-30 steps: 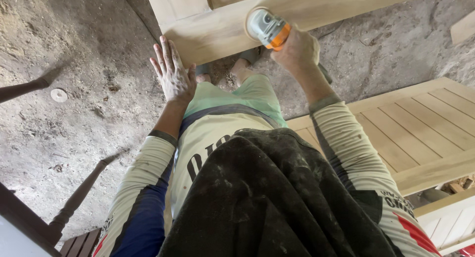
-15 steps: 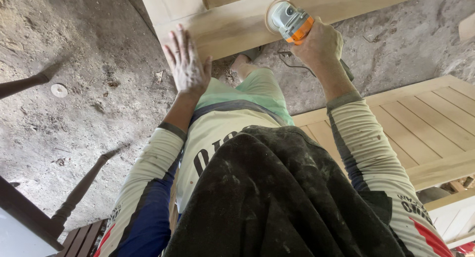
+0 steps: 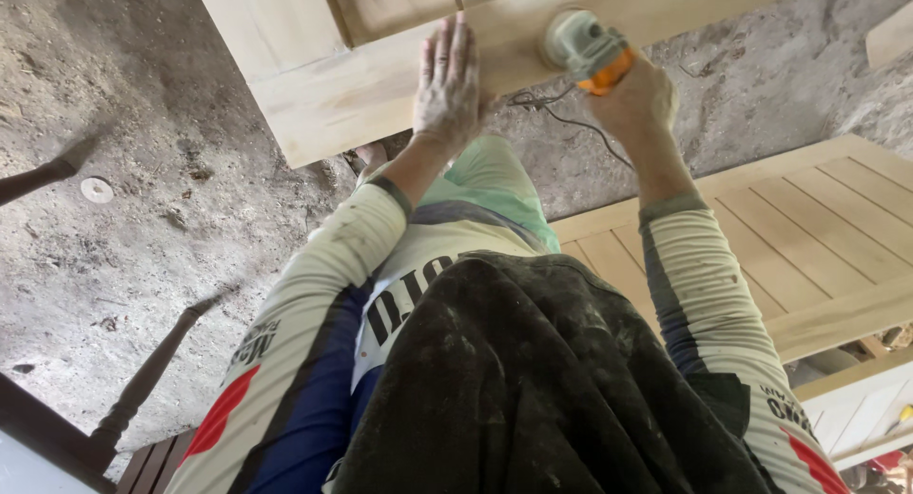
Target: The person sands the surface and joints of a wooden door using a power grinder. They move the tool across the wooden door panels while holding the frame with their free hand.
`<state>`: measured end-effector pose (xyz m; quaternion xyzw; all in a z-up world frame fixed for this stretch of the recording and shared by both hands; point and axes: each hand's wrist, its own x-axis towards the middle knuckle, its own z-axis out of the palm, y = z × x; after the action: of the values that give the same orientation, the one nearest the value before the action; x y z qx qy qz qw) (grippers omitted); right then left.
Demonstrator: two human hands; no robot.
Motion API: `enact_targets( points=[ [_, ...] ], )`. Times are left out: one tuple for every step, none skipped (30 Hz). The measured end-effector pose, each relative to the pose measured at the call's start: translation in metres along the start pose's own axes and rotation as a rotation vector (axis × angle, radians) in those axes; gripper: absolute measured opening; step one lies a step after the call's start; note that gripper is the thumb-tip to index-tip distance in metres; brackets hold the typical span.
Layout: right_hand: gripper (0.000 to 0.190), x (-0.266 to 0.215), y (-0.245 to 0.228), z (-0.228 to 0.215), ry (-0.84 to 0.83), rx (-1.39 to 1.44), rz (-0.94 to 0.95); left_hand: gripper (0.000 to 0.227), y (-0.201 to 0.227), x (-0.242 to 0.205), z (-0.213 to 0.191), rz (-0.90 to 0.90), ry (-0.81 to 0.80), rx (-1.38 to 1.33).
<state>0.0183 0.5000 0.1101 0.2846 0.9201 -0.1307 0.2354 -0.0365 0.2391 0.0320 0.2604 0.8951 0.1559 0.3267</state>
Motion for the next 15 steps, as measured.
enact_targets(
  points=[
    [0.045,0.006,0.009,-0.001,-0.007,0.044,0.048,0.095,0.008,0.008,0.003,0.045,0.028,0.053],
    [0.044,0.009,0.019,0.000,0.013,0.105,0.073,0.093,0.014,0.014,0.006,0.087,0.055,0.108],
    [0.044,0.009,0.029,0.000,0.033,0.166,0.099,0.090,0.017,0.018,0.010,0.130,0.081,0.163],
    [0.043,0.013,0.039,-0.001,0.055,0.227,0.127,0.090,0.018,0.021,0.014,0.215,0.067,0.159],
    [0.042,0.018,0.045,0.002,0.110,0.263,0.133,0.090,0.019,0.022,0.017,0.300,0.052,0.154],
    [0.042,0.020,0.048,0.008,0.163,0.300,0.140,0.089,0.017,0.020,0.020,0.384,0.033,0.150],
    [0.042,0.024,0.052,0.011,0.216,0.338,0.147,0.089,0.012,0.017,0.021,0.404,0.041,0.135],
    [0.040,0.029,0.053,0.014,0.218,0.376,0.182,0.088,0.003,0.011,0.019,0.427,0.050,0.122],
    [0.038,0.033,0.053,0.016,0.219,0.415,0.216,0.088,-0.008,0.006,0.016,0.449,0.058,0.109],
    [0.037,0.035,0.052,0.017,0.226,0.450,0.259,0.088,-0.018,-0.003,0.013,0.373,0.049,0.147],
    [0.036,0.036,0.049,0.019,0.231,0.437,0.253,0.089,-0.032,-0.017,0.010,0.297,0.039,0.185],
    [0.036,0.036,0.044,0.021,0.235,0.425,0.244,0.089,-0.046,-0.032,0.005,0.218,0.031,0.224],
    [0.036,0.033,0.038,0.023,0.238,0.414,0.234,0.091,-0.059,-0.047,0.001,0.153,0.043,0.163],
    [0.037,0.029,0.030,0.025,0.219,0.427,0.218,0.093,-0.073,-0.063,-0.003,0.084,0.056,0.102],
    [0.039,0.024,0.020,0.026,0.199,0.441,0.201,0.094,-0.089,-0.075,-0.007,0.016,0.069,0.041]
  ],
)
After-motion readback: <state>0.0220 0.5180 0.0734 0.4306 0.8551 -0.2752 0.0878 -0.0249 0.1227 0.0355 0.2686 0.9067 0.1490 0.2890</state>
